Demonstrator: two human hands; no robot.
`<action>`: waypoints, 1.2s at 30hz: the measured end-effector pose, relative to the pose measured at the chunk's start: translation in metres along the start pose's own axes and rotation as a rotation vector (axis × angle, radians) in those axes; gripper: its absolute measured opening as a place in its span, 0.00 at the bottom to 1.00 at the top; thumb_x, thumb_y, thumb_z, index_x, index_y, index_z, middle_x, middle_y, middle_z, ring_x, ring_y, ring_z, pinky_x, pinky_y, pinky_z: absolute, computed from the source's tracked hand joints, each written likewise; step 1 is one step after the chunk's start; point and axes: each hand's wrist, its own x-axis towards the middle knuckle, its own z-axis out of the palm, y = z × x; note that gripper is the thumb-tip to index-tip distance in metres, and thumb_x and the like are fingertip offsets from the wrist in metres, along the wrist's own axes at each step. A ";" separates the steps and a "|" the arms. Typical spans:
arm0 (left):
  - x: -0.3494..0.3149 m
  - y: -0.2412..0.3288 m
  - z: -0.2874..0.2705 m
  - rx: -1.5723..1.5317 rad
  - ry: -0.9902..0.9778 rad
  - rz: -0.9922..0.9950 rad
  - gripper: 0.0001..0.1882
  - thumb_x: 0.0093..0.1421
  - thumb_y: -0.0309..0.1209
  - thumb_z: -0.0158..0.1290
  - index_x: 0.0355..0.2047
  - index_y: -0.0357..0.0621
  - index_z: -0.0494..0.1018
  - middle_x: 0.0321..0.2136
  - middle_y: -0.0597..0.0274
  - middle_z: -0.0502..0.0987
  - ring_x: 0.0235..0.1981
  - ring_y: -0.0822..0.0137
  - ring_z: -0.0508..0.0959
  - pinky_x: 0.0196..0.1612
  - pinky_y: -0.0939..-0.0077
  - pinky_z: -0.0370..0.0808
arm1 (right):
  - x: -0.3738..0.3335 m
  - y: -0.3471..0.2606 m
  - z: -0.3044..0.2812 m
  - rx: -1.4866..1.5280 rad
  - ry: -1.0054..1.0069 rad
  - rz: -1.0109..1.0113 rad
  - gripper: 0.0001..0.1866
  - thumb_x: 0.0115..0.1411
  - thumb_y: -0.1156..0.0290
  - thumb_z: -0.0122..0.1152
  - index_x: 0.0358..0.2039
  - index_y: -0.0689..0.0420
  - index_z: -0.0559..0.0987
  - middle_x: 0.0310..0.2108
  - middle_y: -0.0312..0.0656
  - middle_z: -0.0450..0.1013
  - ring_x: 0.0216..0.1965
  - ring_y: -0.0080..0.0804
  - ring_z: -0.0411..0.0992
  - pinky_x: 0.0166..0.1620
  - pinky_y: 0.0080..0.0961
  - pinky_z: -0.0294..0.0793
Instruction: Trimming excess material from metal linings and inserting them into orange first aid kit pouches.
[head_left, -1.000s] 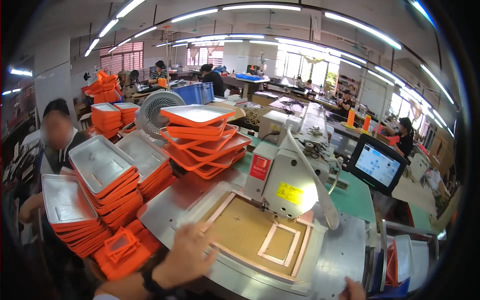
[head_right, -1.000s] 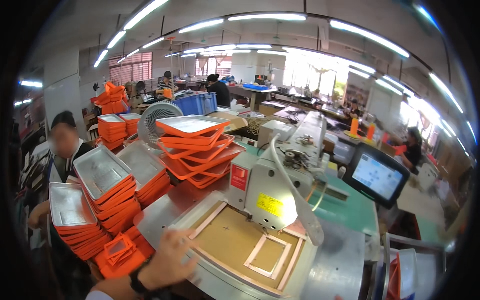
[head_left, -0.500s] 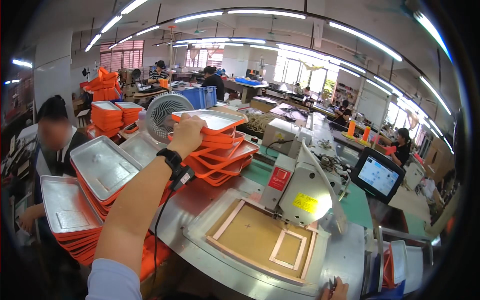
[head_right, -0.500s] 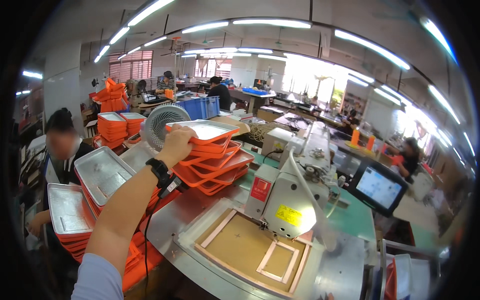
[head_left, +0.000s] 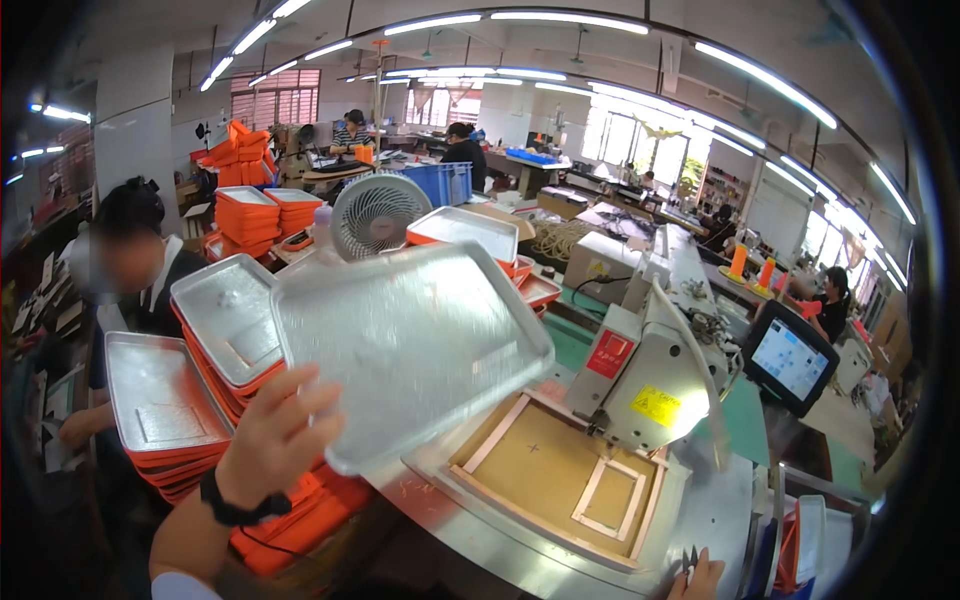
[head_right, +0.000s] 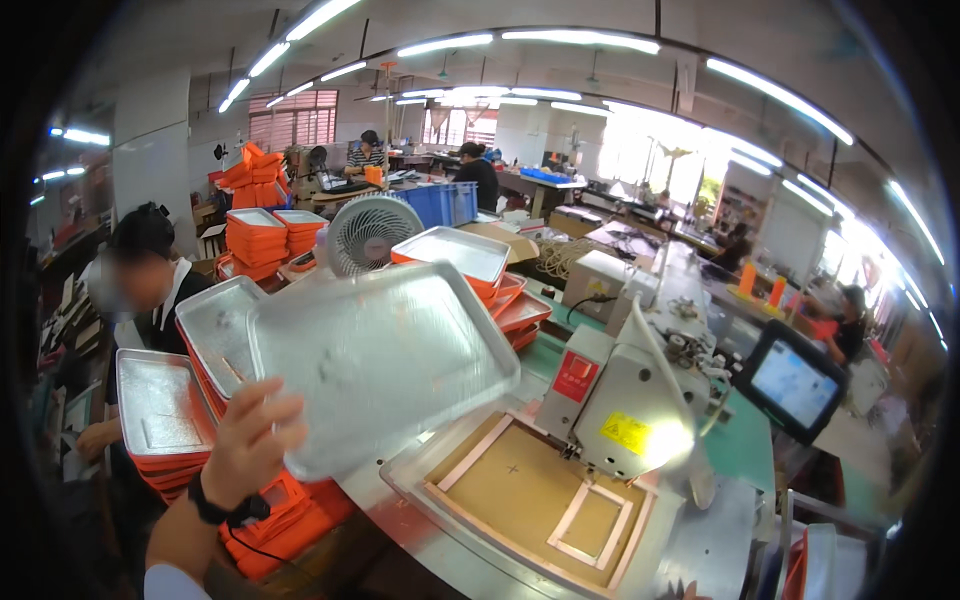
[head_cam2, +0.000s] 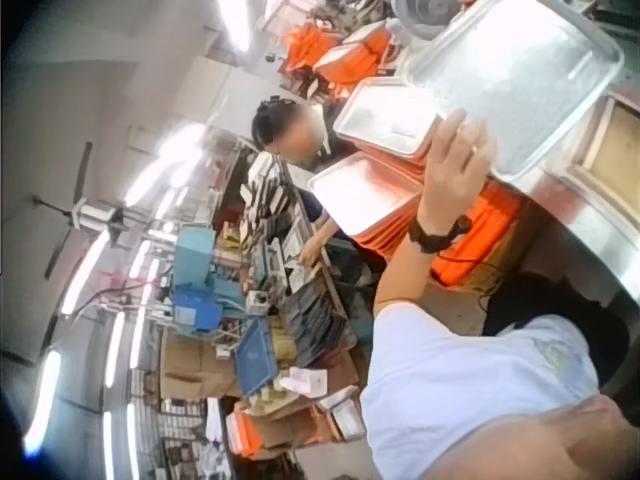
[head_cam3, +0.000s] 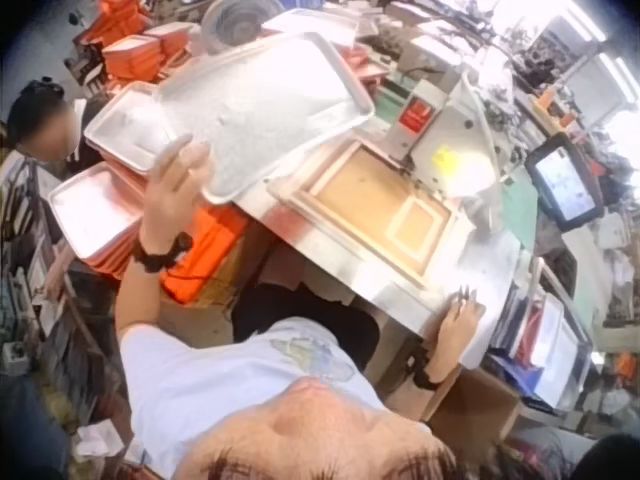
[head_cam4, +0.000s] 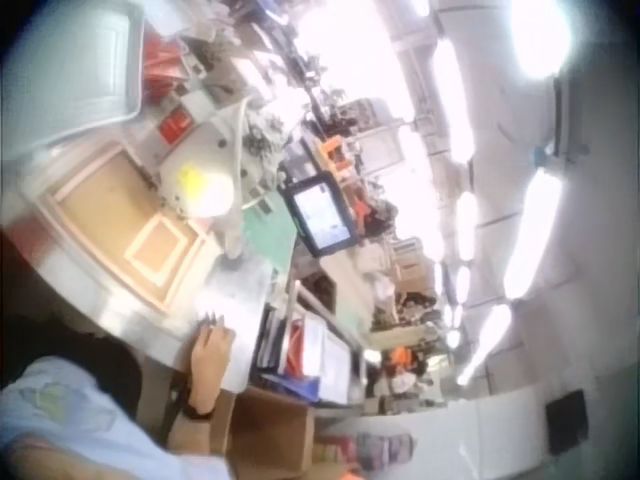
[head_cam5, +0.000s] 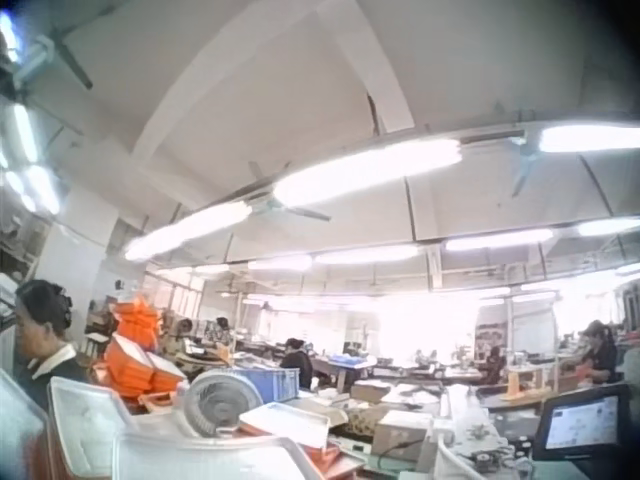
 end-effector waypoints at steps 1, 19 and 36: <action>-0.020 0.011 -0.007 -0.032 -0.033 0.020 0.11 0.47 0.24 0.57 0.34 0.44 0.74 0.43 0.56 0.76 0.48 0.48 0.75 0.49 0.62 0.76 | 0.002 0.000 -0.003 -0.051 0.025 -0.028 0.21 0.61 0.73 0.54 0.55 0.65 0.71 0.43 0.61 0.69 0.45 0.57 0.69 0.48 0.43 0.70; -0.088 0.123 0.004 -1.229 -0.272 -1.261 0.28 0.58 0.20 0.55 0.59 0.35 0.64 0.59 0.49 0.66 0.56 0.52 0.73 0.57 0.59 0.72 | -0.013 -0.117 0.045 0.695 -0.250 -0.243 0.30 0.45 0.89 0.46 0.50 0.60 0.76 0.57 0.48 0.62 0.39 0.25 0.66 0.30 0.15 0.63; -0.095 0.158 0.045 -1.895 -0.239 -1.817 0.31 0.57 0.20 0.52 0.61 0.35 0.58 0.50 0.49 0.73 0.51 0.58 0.75 0.57 0.60 0.72 | -0.031 -0.145 0.018 0.249 -0.094 -0.562 0.10 0.60 0.72 0.59 0.40 0.61 0.77 0.30 0.45 0.71 0.28 0.37 0.72 0.30 0.31 0.70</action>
